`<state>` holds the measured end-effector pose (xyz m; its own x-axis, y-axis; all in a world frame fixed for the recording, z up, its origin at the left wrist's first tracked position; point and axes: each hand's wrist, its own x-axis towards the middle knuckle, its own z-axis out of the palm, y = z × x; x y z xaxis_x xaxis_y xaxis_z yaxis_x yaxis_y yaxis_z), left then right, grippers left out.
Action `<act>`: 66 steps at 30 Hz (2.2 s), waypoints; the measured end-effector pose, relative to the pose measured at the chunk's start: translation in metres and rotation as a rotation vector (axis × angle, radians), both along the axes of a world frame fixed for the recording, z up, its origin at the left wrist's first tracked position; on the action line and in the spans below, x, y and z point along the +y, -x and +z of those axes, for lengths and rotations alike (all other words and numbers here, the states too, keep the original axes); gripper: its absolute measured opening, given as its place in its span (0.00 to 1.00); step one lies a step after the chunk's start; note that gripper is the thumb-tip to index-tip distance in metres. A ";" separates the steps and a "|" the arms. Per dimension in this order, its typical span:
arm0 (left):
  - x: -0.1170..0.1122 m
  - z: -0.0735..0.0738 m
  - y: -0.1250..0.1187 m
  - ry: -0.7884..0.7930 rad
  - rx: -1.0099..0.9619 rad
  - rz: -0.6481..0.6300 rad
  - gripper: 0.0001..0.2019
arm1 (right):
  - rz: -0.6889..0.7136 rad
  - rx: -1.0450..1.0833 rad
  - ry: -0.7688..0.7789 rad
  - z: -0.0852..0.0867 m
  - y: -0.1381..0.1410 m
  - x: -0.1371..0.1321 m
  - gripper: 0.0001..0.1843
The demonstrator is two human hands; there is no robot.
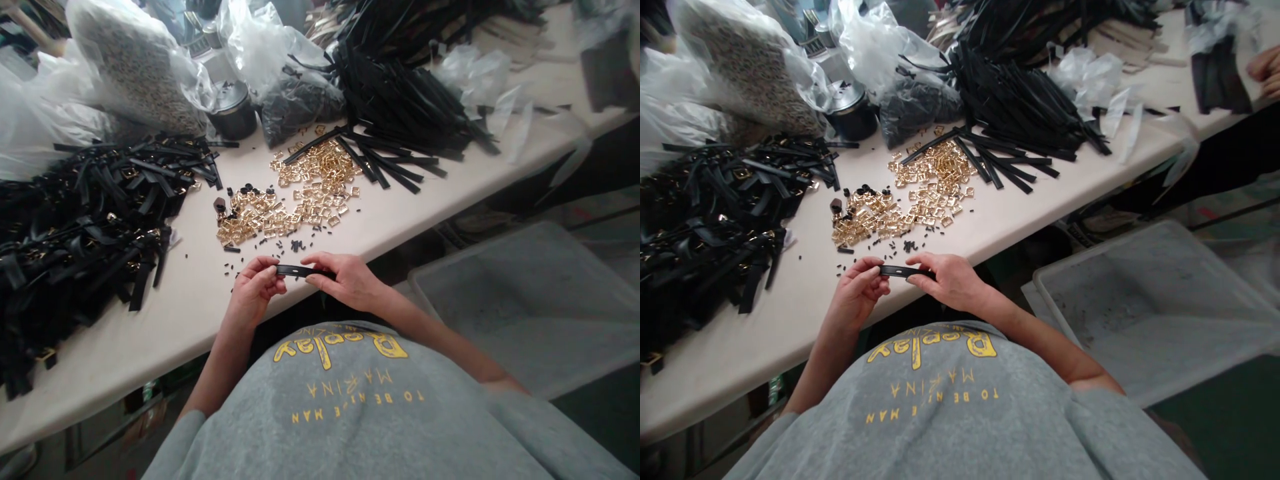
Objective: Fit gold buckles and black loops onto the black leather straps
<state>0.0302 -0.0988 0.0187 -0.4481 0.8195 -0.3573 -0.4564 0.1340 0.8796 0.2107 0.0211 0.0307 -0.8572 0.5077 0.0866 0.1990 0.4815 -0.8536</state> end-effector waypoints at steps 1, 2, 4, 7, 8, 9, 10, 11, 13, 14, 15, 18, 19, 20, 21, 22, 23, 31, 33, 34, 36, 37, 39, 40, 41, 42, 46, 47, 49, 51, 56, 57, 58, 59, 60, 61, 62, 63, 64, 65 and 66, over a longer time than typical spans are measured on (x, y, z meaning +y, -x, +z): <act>0.000 0.000 -0.001 -0.002 -0.004 -0.008 0.10 | -0.005 0.006 -0.007 0.001 0.003 -0.001 0.14; 0.000 0.001 -0.002 -0.003 -0.006 -0.013 0.10 | -0.010 0.009 -0.011 0.002 0.006 -0.002 0.14; 0.000 0.002 -0.003 -0.002 -0.010 -0.017 0.10 | -0.020 0.006 -0.015 0.001 0.009 -0.004 0.16; -0.001 0.003 -0.005 0.000 -0.024 -0.004 0.10 | -0.032 -0.005 -0.022 -0.001 0.011 -0.006 0.17; -0.001 0.004 -0.005 -0.001 -0.031 0.000 0.11 | -0.033 -0.006 -0.020 -0.002 0.011 -0.006 0.17; -0.001 0.003 -0.005 0.000 -0.040 0.002 0.11 | -0.034 -0.006 -0.018 -0.002 0.011 -0.006 0.17; -0.001 0.003 -0.005 0.002 -0.049 0.003 0.11 | -0.034 -0.004 -0.018 -0.003 0.011 -0.006 0.17; -0.001 0.003 -0.005 0.003 -0.057 0.004 0.11 | -0.033 -0.003 -0.019 -0.003 0.010 -0.007 0.17; -0.001 0.002 -0.004 0.009 -0.077 0.004 0.11 | -0.036 -0.006 -0.027 -0.004 0.010 -0.007 0.18; -0.001 0.002 -0.004 0.013 -0.086 0.005 0.10 | -0.039 -0.008 -0.032 -0.004 0.009 -0.007 0.18; -0.001 0.002 -0.003 0.017 -0.096 0.008 0.10 | -0.042 -0.011 -0.036 -0.004 0.009 -0.007 0.18; -0.001 0.002 -0.003 0.027 -0.125 0.017 0.11 | -0.048 -0.017 -0.043 -0.003 0.009 -0.007 0.17; -0.001 0.002 -0.003 0.027 -0.131 0.021 0.11 | -0.048 -0.018 -0.046 -0.003 0.009 -0.007 0.17; -0.001 0.001 -0.003 0.029 -0.136 0.023 0.12 | -0.049 -0.017 -0.049 -0.003 0.009 -0.008 0.18; -0.001 0.001 -0.003 0.031 -0.139 0.024 0.12 | -0.051 -0.016 -0.053 -0.003 0.009 -0.007 0.18; -0.001 0.000 -0.003 0.033 -0.141 0.026 0.13 | -0.055 -0.018 -0.057 -0.003 0.009 -0.007 0.18; -0.001 -0.001 -0.002 0.038 -0.139 0.026 0.13 | -0.061 -0.022 -0.062 -0.003 0.009 -0.007 0.19; -0.004 0.002 0.028 0.041 0.208 0.174 0.14 | -0.060 -0.081 0.178 -0.005 -0.005 0.003 0.19; -0.004 0.003 0.038 0.033 0.277 0.202 0.15 | -0.003 -0.073 0.368 -0.006 -0.007 0.002 0.18; -0.004 0.003 0.042 0.031 0.291 0.209 0.15 | 0.023 -0.072 0.460 -0.007 -0.008 0.001 0.18; -0.004 0.001 0.046 0.033 0.296 0.216 0.16 | 0.059 -0.071 0.620 -0.008 -0.008 -0.002 0.19; -0.004 0.001 0.047 0.038 0.292 0.217 0.16 | 0.070 -0.066 0.687 -0.008 -0.007 -0.004 0.19; -0.005 -0.001 0.046 0.059 0.281 0.206 0.16 | 0.101 -0.053 0.799 -0.008 -0.006 -0.007 0.20; -0.005 -0.002 0.045 0.074 0.275 0.197 0.17 | 0.110 -0.046 0.844 -0.008 -0.005 -0.008 0.20; -0.006 -0.003 0.045 0.088 0.272 0.190 0.17 | 0.114 -0.043 0.878 -0.008 -0.005 -0.008 0.20; -0.006 -0.004 0.044 0.099 0.269 0.186 0.17 | 0.113 -0.041 0.903 -0.009 -0.004 -0.009 0.20; -0.007 -0.006 0.044 0.118 0.261 0.183 0.19 | 0.101 -0.028 0.936 -0.011 -0.003 -0.009 0.21; -0.007 -0.006 0.044 0.119 0.256 0.184 0.19 | 0.099 -0.025 0.934 -0.011 -0.003 -0.009 0.21; -0.006 -0.006 0.044 0.115 0.240 0.186 0.18 | 0.096 -0.025 0.927 -0.011 -0.003 -0.010 0.21; -0.005 -0.006 0.045 0.108 0.220 0.189 0.18 | 0.089 -0.029 0.917 -0.010 -0.003 -0.009 0.22; -0.005 -0.009 0.043 0.076 0.170 0.167 0.20 | 0.129 -0.041 0.770 -0.008 -0.004 -0.006 0.25; -0.006 -0.010 0.041 0.059 0.163 0.157 0.20 | 0.142 -0.052 0.702 -0.009 -0.005 -0.006 0.26; -0.006 -0.010 0.038 0.038 0.160 0.140 0.18 | 0.152 -0.066 0.629 -0.009 -0.005 -0.005 0.27; -0.006 -0.011 0.034 0.017 0.162 0.114 0.16 | 0.160 -0.082 0.559 -0.009 -0.005 -0.004 0.28; -0.006 -0.011 0.029 0.000 0.171 0.077 0.14 | 0.167 -0.094 0.503 -0.009 -0.005 -0.003 0.29; -0.005 -0.011 0.022 -0.015 0.185 0.028 0.11 | 0.176 -0.101 0.463 -0.009 -0.004 -0.003 0.28; -0.004 -0.010 0.015 -0.028 0.206 -0.027 0.09 | 0.183 -0.100 0.440 -0.009 -0.003 -0.002 0.27; -0.003 -0.010 0.008 -0.044 0.232 -0.087 0.07 | 0.189 -0.093 0.430 -0.009 -0.001 -0.002 0.26; -0.002 -0.009 0.002 -0.065 0.261 -0.139 0.06 | 0.190 -0.082 0.431 -0.009 0.001 -0.002 0.24; -0.001 -0.008 -0.003 -0.095 0.297 -0.179 0.05 | 0.180 -0.067 0.438 -0.009 0.003 -0.002 0.21; 0.000 -0.008 -0.007 -0.126 0.336 -0.206 0.05 | 0.160 -0.051 0.450 -0.009 0.005 -0.002 0.19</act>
